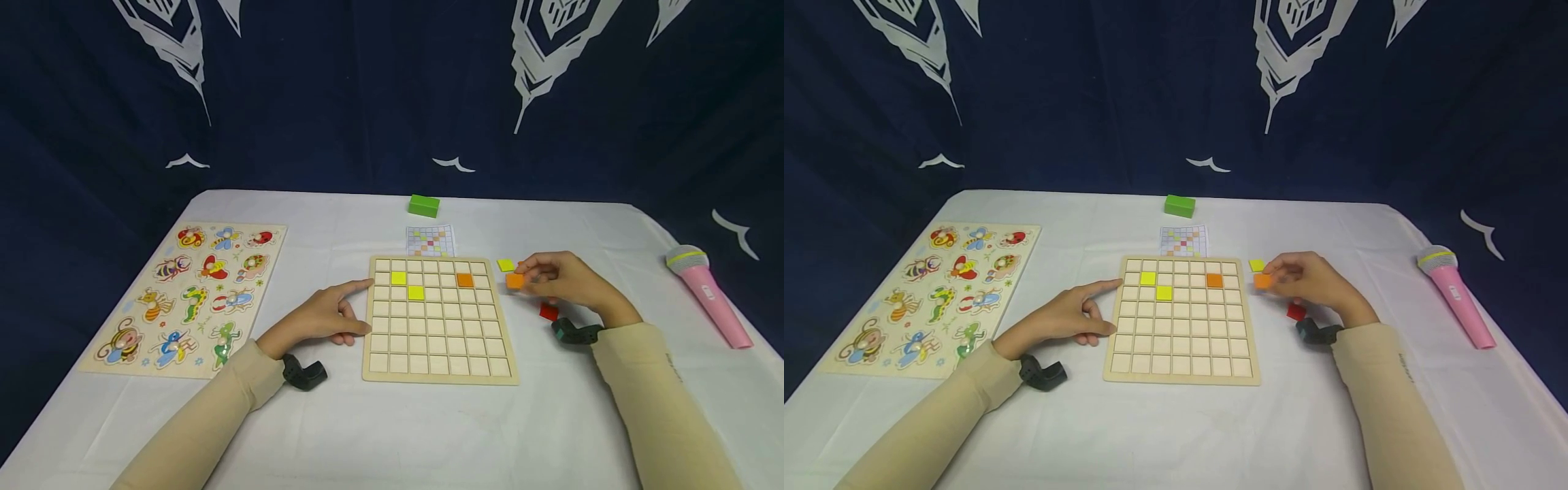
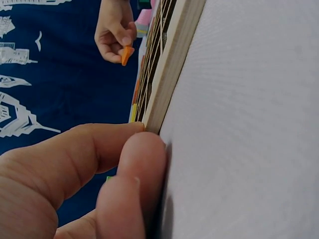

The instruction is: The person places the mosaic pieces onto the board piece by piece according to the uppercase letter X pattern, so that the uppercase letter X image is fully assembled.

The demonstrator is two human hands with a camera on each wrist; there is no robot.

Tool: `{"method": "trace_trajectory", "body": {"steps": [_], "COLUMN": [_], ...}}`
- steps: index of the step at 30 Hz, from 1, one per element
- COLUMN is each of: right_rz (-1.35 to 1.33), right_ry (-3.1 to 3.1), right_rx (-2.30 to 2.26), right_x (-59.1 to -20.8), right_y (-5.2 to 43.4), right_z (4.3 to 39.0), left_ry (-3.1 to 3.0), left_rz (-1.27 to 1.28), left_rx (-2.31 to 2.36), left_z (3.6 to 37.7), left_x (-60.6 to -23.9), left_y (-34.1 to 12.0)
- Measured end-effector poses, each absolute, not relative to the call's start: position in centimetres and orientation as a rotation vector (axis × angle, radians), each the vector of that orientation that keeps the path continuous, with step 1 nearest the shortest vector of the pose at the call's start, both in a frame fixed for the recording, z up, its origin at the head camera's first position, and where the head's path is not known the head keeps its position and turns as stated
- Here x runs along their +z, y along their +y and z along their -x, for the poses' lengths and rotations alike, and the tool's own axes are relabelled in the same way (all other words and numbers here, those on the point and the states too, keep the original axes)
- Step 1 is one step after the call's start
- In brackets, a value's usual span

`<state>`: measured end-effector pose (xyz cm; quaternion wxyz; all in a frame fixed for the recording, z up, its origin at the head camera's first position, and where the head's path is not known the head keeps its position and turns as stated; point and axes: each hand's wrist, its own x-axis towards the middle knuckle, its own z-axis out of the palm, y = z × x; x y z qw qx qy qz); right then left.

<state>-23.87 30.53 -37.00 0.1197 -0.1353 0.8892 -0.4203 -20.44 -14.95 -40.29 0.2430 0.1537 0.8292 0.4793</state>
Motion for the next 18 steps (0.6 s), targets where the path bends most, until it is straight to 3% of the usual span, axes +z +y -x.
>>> {"method": "trace_trajectory", "body": {"steps": [18], "right_rz": [0.333], "right_ry": [2.513], "right_rx": [-1.283], "right_x": [-35.6], "right_y": [26.4], "right_z": [23.0], "left_ry": [2.268], "left_rz": [-0.416], "left_rx": [1.300], "left_z": [20.4], "left_x": [-40.2], "left_y": [-14.9]}}
